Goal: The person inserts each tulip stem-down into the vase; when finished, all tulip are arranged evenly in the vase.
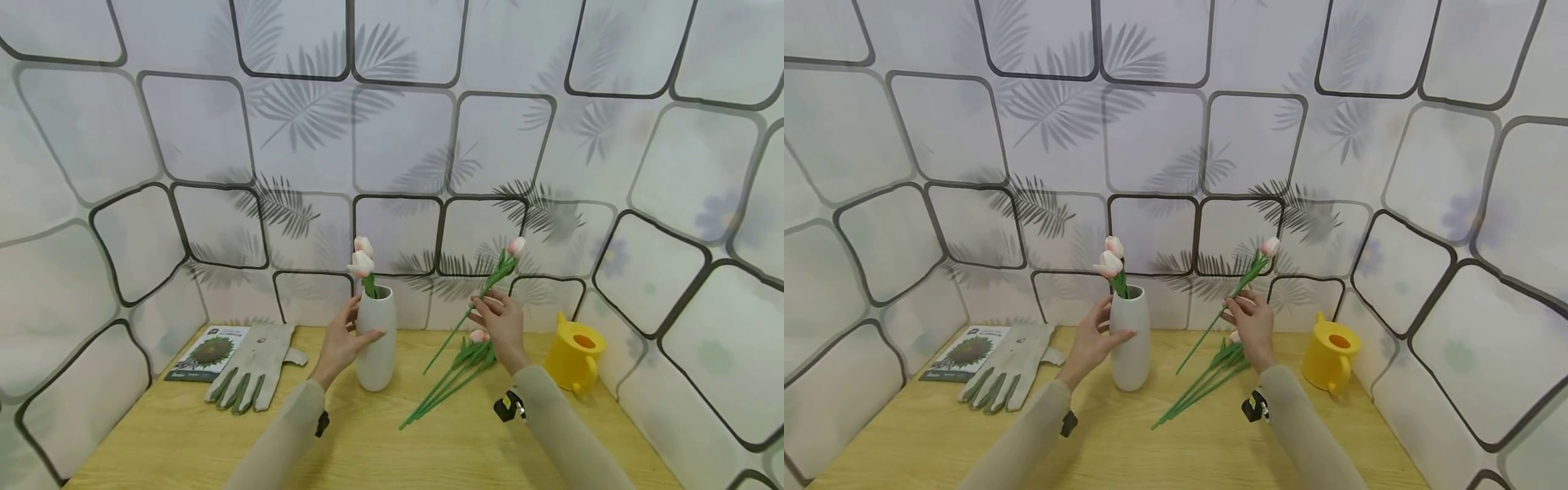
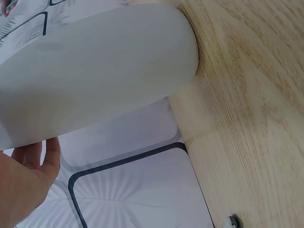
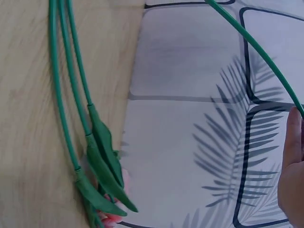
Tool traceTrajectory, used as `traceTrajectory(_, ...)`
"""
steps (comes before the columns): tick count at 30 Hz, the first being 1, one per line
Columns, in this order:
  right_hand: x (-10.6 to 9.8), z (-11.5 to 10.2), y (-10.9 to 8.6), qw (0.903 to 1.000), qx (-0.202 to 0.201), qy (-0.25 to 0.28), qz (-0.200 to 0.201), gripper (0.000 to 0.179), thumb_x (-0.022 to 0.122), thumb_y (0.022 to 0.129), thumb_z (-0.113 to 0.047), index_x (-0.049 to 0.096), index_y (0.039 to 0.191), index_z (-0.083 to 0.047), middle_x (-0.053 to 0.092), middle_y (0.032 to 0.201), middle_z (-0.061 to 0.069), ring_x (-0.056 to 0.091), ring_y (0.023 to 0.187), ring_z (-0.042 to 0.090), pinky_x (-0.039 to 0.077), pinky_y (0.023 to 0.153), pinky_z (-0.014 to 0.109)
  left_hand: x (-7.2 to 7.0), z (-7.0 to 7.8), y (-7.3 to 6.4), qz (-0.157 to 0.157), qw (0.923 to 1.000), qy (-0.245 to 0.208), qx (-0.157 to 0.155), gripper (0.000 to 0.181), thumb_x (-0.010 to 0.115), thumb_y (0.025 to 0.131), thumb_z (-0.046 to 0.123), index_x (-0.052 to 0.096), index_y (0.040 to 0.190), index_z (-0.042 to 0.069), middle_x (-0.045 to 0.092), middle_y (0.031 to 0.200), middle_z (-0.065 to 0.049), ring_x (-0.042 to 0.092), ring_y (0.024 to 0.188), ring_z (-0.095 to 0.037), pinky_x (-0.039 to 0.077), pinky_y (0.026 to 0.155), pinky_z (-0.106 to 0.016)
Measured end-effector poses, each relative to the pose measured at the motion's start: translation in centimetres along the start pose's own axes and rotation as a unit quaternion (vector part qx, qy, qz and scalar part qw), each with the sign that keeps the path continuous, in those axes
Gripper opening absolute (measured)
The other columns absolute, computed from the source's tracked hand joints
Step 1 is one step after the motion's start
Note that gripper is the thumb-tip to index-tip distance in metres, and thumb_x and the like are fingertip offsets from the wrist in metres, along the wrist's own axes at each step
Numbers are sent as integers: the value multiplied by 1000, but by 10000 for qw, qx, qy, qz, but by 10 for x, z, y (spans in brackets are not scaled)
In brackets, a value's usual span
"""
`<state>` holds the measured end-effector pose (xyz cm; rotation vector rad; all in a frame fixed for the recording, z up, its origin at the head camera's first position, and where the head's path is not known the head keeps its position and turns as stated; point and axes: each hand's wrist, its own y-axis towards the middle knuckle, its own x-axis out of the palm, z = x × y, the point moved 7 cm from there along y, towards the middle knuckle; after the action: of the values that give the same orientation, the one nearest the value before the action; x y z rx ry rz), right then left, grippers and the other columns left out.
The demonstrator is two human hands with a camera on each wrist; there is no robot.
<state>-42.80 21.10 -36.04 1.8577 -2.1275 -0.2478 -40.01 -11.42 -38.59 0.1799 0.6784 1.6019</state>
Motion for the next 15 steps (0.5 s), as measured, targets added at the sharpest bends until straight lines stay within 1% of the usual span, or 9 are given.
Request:
traceTrajectory(3,7,-9,4,9997,-69,215,-59,39,65,94,-9,49,129,2,72,96,-4,72,88,9,59,80,33,-1,0,0,0,10000,38,-68,81,85,77,28,44,146,17,63,128,-15,61,117,-31,52,94,-52)
traceTrajectory(6,15,-18,8,9989,-150,447,-81,34,64,95,-8,51,124,0,72,95,-4,71,92,11,59,81,34,-1,0,0,2,9999,68,-103,82,85,77,28,44,147,17,62,130,-16,60,118,-31,51,95,-52)
traceTrajectory(7,17,-20,8,9986,-177,482,-99,34,64,95,-8,51,125,1,72,96,-3,70,93,11,59,81,34,-1,0,0,6,9999,61,-135,81,85,77,28,44,147,17,62,130,-16,60,118,-31,51,95,-52)
traceTrajectory(11,25,-27,10,9967,-52,807,-60,36,64,94,-9,51,127,-1,71,99,0,69,97,12,59,82,34,-1,-2,1,8,9999,57,-157,82,85,77,28,44,147,17,62,131,-16,60,119,-31,51,96,-52)
traceTrajectory(15,33,-30,11,9926,121,1205,-41,30,62,95,-9,52,123,-6,67,106,7,67,103,13,59,83,34,0,-4,1,-11,9998,-1,-210,82,85,77,28,44,147,18,62,130,-14,59,119,-30,51,96,-51)
